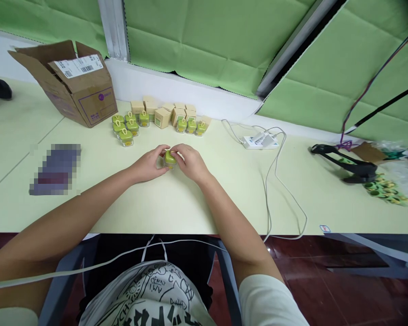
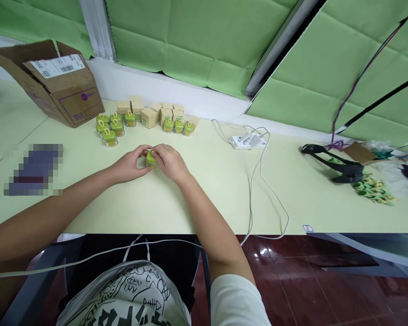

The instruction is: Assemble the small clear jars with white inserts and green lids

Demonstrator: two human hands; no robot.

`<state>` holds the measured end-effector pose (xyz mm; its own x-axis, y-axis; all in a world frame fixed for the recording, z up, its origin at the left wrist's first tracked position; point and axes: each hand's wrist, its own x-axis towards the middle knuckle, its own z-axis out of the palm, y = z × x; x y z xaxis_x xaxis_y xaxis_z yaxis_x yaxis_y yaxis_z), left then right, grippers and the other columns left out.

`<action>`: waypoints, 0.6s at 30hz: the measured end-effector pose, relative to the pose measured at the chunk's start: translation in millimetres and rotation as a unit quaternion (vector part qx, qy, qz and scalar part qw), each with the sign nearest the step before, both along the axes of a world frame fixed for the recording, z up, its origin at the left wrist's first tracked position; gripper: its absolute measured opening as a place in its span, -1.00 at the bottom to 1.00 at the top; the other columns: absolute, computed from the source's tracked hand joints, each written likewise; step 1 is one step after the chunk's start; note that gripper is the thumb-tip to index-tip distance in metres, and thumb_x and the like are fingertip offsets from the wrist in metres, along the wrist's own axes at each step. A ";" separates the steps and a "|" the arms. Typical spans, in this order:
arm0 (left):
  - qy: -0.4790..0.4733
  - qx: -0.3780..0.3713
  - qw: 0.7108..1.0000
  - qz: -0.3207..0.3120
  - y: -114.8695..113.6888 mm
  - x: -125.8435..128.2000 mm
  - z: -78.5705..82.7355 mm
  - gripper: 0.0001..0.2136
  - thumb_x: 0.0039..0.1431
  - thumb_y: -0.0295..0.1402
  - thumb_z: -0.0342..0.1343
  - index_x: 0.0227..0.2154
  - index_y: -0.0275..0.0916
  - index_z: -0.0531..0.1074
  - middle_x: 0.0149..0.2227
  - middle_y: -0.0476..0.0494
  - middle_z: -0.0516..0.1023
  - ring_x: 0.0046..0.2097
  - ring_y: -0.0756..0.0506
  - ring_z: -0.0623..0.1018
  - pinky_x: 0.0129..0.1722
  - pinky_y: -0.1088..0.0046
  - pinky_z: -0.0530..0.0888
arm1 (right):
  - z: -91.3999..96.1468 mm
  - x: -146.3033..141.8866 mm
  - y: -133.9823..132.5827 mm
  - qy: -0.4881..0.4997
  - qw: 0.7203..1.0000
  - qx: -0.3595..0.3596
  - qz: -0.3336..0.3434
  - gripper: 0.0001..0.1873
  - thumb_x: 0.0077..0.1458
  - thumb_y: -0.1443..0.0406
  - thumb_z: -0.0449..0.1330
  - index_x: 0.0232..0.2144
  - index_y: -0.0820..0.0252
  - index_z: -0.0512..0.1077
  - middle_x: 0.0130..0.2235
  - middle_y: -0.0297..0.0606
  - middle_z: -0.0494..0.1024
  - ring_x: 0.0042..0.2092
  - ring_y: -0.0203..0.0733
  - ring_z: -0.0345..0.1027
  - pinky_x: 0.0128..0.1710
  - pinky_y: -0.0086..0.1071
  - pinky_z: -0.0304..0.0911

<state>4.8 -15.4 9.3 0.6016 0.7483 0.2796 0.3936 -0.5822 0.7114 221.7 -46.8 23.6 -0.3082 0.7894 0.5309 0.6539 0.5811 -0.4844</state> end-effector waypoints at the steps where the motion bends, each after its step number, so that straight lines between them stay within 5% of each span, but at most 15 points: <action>1: 0.001 0.000 1.000 0.001 0.1 0.0 -0.1 -0.39 0.16 -0.16 0.26 0.27 -0.08 0.28 0.16 -0.19 0.62 0.16 -0.24 0.61 0.15 0.20 0.55 | -1.0 -0.1 0.2 -0.003 1.000 -0.001 0.002 -0.70 0.48 0.12 0.02 -0.17 0.05 0.50 -0.15 -0.15 0.63 -0.08 -0.03 0.47 -0.02 -0.16 0.35; 18: 0.003 -0.017 1.000 0.005 -0.4 0.0 -2.4 -0.35 0.17 -0.16 0.27 0.29 -0.12 0.24 0.27 -0.28 0.55 0.28 -0.27 0.55 0.26 0.13 0.50 | -5.3 -4.2 1.9 0.069 0.987 -0.143 -0.001 -0.82 0.35 0.20 0.14 -0.15 0.10 0.51 -0.10 -0.19 0.65 -0.08 -0.12 0.53 -0.04 -0.24 0.47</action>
